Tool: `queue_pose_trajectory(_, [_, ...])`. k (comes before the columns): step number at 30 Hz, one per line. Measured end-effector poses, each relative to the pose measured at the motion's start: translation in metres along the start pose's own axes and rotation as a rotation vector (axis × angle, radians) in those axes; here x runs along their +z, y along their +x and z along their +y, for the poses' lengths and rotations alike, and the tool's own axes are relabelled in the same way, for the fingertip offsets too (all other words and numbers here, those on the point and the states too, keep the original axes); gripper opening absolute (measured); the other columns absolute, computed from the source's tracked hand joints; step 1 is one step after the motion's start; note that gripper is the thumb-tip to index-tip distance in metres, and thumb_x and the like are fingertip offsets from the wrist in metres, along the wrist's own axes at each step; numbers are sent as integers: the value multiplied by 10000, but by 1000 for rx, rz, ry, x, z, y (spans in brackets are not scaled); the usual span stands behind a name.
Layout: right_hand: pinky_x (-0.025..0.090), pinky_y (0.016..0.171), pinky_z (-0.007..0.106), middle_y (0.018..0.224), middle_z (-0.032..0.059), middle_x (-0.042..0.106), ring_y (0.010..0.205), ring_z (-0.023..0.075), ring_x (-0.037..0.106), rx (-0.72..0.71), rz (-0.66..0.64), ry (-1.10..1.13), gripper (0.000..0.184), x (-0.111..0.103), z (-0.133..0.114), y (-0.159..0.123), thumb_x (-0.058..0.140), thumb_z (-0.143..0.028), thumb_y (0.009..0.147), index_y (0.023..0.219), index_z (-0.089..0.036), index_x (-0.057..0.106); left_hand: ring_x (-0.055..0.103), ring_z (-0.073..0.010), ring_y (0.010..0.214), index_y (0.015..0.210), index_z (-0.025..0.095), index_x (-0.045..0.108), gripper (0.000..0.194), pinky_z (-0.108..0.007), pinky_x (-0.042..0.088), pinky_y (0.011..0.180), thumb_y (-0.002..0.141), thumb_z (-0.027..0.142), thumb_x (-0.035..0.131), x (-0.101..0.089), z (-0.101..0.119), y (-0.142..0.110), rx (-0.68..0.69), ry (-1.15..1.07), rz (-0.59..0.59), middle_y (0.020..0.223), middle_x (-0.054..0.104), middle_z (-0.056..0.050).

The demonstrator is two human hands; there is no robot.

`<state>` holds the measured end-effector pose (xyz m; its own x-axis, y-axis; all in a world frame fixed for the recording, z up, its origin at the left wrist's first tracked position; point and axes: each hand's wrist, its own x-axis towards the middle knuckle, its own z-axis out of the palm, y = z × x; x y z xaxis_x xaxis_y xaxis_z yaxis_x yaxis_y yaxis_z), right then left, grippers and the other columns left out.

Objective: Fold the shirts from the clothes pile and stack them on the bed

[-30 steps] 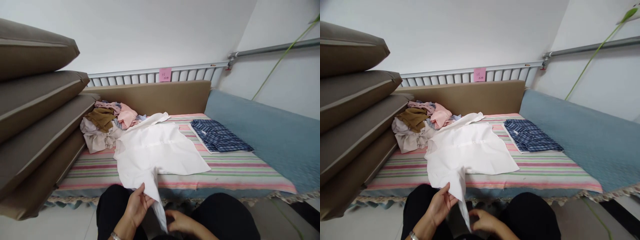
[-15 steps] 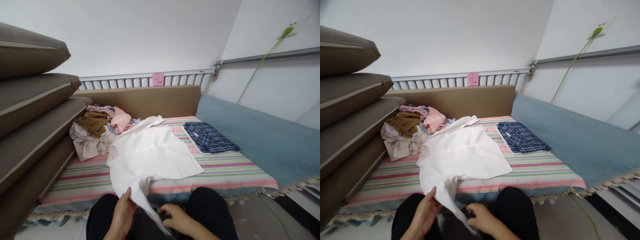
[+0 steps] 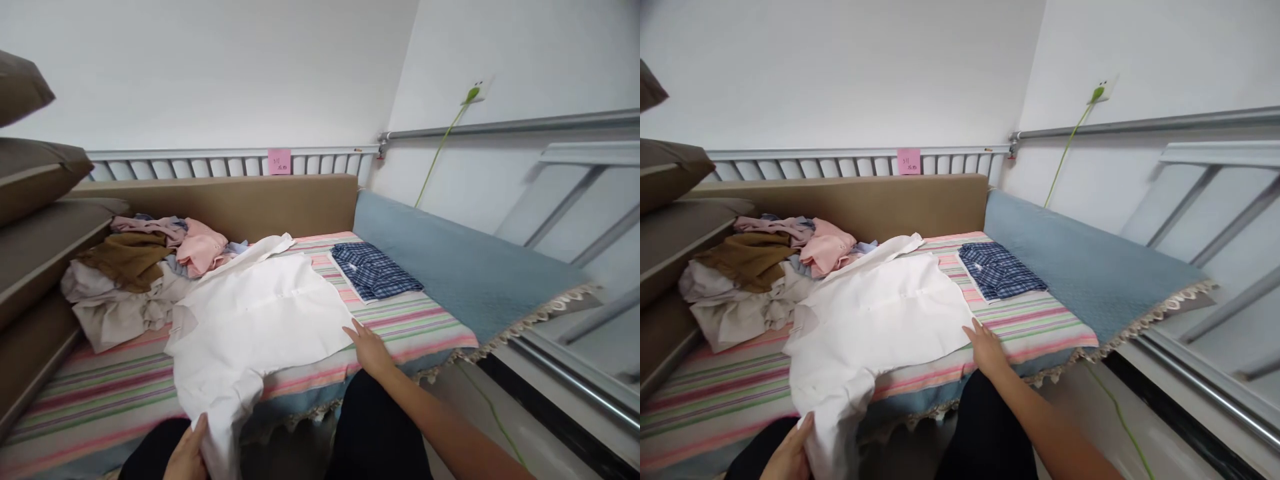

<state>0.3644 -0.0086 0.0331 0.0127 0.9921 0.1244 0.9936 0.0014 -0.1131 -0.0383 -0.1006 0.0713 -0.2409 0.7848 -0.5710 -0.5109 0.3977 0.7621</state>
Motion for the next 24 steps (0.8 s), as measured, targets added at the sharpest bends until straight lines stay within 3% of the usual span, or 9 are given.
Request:
queue_pose_trajectory(7, [405, 992, 377, 1178, 135, 621, 1108, 227, 554, -115, 76, 64, 453, 7, 29, 22, 344, -51, 795, 1110, -131, 659, 643, -260, 983, 942, 164, 643, 252, -348, 513, 858, 715, 270, 670, 1, -5, -22, 21, 41, 13, 895, 728, -71])
queue_pose_trajectory(12, [445, 953, 381, 1106, 111, 656, 1054, 220, 584, -222, 122, 65, 447, 7, 50, 14, 329, -61, 802, 1059, -165, 680, 655, -277, 940, 1000, 169, 640, 399, -354, 536, 781, 663, 366, 720, -11, -14, -36, 30, 65, -8, 881, 729, -74])
queue_pose_trajectory(16, [449, 946, 380, 1090, 96, 664, 1031, 216, 591, -287, 132, 58, 435, 5, 58, 4, 362, -54, 775, 1033, -190, 686, 669, -287, 877, 1004, 160, 638, 438, -357, 544, 714, 623, 347, 745, -20, -22, -40, -56, 40, 15, 821, 730, -75])
queue_pose_trajectory(20, [451, 915, 377, 1050, 96, 677, 992, 224, 602, -282, 100, 38, 368, -10, 56, 3, 386, -105, 801, 986, -186, 694, 675, -280, 823, 1000, 145, 628, 442, -344, 536, 666, 616, 332, 743, -14, -21, -41, -121, 31, 33, 789, 723, -77])
queue_pose_trajectory(24, [424, 912, 362, 1018, 77, 687, 992, 228, 591, -243, 61, 56, 297, -38, 40, 24, 424, -183, 821, 939, -187, 697, 661, -224, 766, 920, 144, 631, 403, -280, 505, 635, 589, 334, 760, 8, 5, -37, -68, 65, 7, 792, 708, -64])
